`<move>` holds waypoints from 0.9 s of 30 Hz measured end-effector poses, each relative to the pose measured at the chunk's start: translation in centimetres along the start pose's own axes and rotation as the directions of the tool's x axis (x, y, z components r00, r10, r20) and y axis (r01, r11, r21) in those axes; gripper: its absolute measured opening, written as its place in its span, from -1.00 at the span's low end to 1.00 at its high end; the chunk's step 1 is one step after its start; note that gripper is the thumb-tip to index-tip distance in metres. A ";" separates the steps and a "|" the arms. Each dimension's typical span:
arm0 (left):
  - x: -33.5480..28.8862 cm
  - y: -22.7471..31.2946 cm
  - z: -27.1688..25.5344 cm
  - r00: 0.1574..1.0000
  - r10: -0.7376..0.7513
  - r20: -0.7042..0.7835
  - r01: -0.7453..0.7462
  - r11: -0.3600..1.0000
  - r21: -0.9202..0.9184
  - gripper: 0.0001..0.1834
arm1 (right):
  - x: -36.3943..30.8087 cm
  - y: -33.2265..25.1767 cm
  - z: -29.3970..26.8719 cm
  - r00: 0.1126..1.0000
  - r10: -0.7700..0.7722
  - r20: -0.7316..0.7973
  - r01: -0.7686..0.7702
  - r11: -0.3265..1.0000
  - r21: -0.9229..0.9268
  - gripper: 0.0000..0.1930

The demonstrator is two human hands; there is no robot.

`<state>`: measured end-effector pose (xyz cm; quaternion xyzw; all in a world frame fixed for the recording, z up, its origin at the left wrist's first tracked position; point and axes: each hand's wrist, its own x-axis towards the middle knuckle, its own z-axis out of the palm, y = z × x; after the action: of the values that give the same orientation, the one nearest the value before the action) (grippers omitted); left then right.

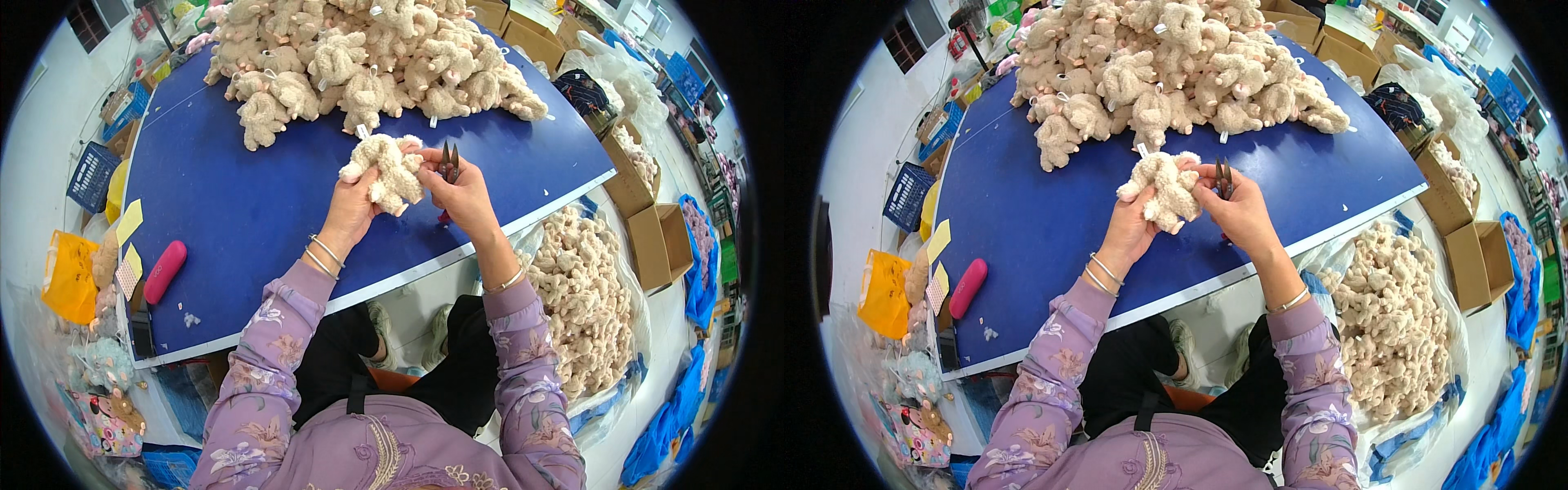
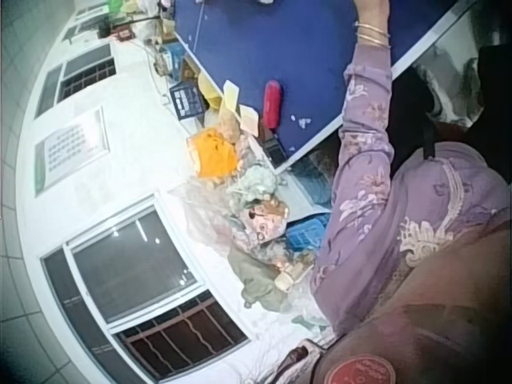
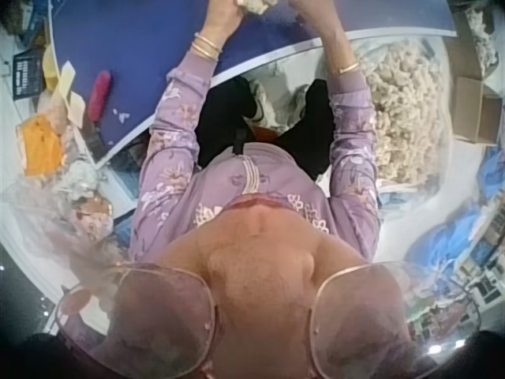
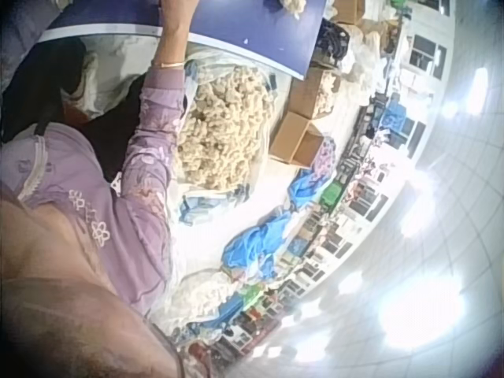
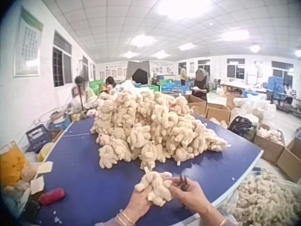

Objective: The person trims loose threads and excess fabric from small stuffed animals using scissors. The person handles each toy one at a time, snips visible threads, and places the finished items into a large white sack.

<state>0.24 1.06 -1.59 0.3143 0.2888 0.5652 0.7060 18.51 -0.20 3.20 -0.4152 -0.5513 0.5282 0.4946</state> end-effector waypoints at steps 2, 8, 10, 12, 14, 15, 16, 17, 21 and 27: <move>-0.1 0.0 0.2 1.000 -0.016 0.000 0.016 1.000 0.023 -0.67 | 0.0 0.0 -0.1 1.000 0.018 -0.007 -0.018 1.000 0.019 -0.71; -0.4 0.4 0.5 0.999 -0.006 0.036 0.003 0.997 0.079 -0.65 | 0.1 0.1 -0.1 0.999 0.033 -0.024 -0.032 0.999 0.033 -0.74; -0.5 0.4 0.4 0.999 -0.001 0.043 -0.003 0.996 0.088 -0.66 | 0.0 -0.3 0.3 0.999 0.019 -0.048 -0.021 0.999 -0.030 -0.77; -0.3 0.0 0.4 0.998 -0.008 0.061 0.000 0.992 0.124 -0.66 | 0.7 1.6 0.0 0.990 -0.090 -0.111 0.076 0.989 -0.126 -0.80; -0.5 0.0 0.6 0.998 -0.037 0.047 0.029 0.985 0.170 -0.69 | 1.3 3.0 -0.6 0.966 -0.190 -0.175 0.125 0.937 -0.325 -0.81; -0.6 -0.3 0.7 0.993 0.088 0.079 -0.106 0.954 0.279 -0.70 | 1.3 2.3 -0.8 0.962 -0.164 -0.217 0.073 0.925 -0.374 -0.81; -0.6 -0.7 0.9 0.971 0.205 0.125 -0.238 0.894 0.380 -0.70 | 1.8 2.6 -1.2 0.947 -0.188 -0.262 0.077 0.921 -0.381 -0.80; -0.7 -0.9 0.9 0.932 0.312 0.184 -0.362 0.806 0.468 -0.70 | 2.5 3.2 -1.8 0.928 -0.211 -0.307 0.080 0.918 -0.389 -0.80; -1.1 1.0 1.0 0.972 0.197 0.128 -0.210 0.973 0.101 -0.69 | 3.0 2.3 -6.6 0.892 -0.049 -0.450 0.015 0.997 -0.079 -0.77; 0.1 0.1 0.1 0.992 0.077 -0.102 -0.072 0.996 0.048 -0.68 | -0.2 0.4 -2.0 0.980 -0.171 -0.107 0.140 0.959 -0.246 -0.80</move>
<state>0.28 1.12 -1.40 0.3106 0.3259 0.6003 0.6611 20.53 -0.04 2.72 -0.4595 -0.6090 0.3904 0.5153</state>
